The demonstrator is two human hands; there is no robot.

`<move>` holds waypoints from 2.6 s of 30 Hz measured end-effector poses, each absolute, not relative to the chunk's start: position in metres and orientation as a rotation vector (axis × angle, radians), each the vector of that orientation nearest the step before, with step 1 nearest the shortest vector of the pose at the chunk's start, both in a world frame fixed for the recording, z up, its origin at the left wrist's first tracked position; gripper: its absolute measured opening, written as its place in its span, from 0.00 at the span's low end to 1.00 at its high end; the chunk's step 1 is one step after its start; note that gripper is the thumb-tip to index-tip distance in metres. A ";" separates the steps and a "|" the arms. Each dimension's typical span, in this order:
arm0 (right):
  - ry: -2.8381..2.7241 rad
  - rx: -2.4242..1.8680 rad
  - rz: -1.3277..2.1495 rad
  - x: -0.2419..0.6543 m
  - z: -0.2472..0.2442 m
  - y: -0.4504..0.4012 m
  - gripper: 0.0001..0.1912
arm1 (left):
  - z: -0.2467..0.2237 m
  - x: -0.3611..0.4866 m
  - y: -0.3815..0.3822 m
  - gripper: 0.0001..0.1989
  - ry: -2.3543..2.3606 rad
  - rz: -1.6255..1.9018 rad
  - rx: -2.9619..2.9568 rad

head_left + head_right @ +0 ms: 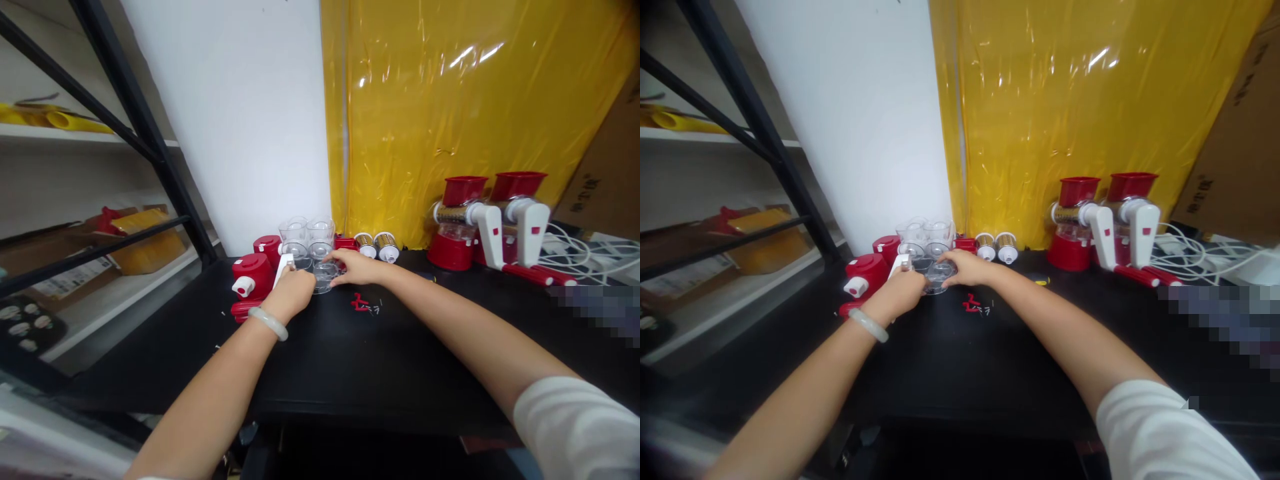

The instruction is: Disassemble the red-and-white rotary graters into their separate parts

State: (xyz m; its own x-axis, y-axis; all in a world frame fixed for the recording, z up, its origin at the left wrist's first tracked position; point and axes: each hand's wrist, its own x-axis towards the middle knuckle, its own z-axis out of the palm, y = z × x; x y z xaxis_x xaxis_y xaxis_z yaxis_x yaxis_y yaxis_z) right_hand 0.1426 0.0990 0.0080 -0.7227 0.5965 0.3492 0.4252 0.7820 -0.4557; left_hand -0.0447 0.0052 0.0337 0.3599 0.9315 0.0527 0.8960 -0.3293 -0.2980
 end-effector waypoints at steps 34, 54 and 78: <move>-2.439 -0.619 0.616 0.119 -0.026 0.121 0.38 | 0.034 -0.054 0.015 0.12 -1.651 0.104 -2.235; -2.425 -0.725 0.624 0.117 -0.026 0.114 0.44 | 0.037 -0.052 0.013 0.10 -1.650 0.184 -2.196; -2.443 -0.801 0.675 0.121 -0.026 0.114 0.45 | 0.039 -0.050 0.009 0.09 -1.686 0.187 -2.178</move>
